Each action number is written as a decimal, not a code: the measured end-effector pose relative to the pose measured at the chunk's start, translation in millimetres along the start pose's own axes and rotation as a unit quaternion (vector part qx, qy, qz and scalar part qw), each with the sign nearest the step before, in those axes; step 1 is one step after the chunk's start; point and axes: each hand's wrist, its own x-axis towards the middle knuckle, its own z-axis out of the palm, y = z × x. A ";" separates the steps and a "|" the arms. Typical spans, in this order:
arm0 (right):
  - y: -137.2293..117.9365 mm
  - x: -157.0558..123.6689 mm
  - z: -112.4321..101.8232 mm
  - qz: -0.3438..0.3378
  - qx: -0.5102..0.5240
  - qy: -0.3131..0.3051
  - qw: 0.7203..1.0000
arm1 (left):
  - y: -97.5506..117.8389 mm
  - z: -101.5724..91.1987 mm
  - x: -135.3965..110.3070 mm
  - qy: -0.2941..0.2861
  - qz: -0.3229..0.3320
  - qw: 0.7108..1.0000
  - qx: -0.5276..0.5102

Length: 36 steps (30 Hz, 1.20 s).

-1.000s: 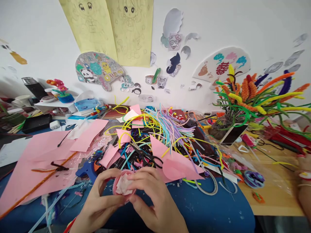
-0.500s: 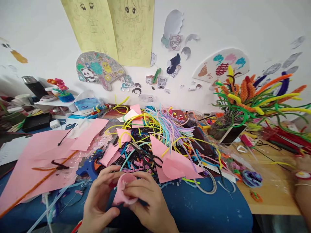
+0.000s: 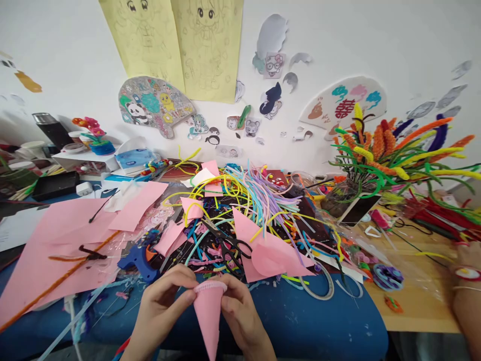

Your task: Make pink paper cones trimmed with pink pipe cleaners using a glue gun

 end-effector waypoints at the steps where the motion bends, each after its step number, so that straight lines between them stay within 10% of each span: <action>1: 0.6 -0.3 0.5 0.011 0.018 0.008 1.000 | 0.6 0.5 0.2 -0.005 -0.005 1.000 -0.008; 12: -3.7 4.0 3.1 0.098 0.132 0.088 0.982 | -7.7 3.7 -3.8 0.009 -0.141 0.988 -0.059; 17: -2.4 6.8 -4.6 0.149 0.226 0.132 0.954 | -20.7 1.9 -7.4 0.101 -0.092 0.984 -0.117; 25: 0.1 9.8 2.7 0.162 0.280 0.125 0.938 | -17.6 23.0 -3.6 -0.017 -0.089 0.984 -0.151; 31: 3.7 2.4 11.7 0.128 0.124 0.094 0.979 | -25.9 35.2 -1.8 0.112 -0.181 0.954 -0.212; 36: 7.8 2.6 4.6 -0.107 -0.159 0.223 0.956 | -20.8 36.5 9.4 0.119 -0.219 0.885 -0.393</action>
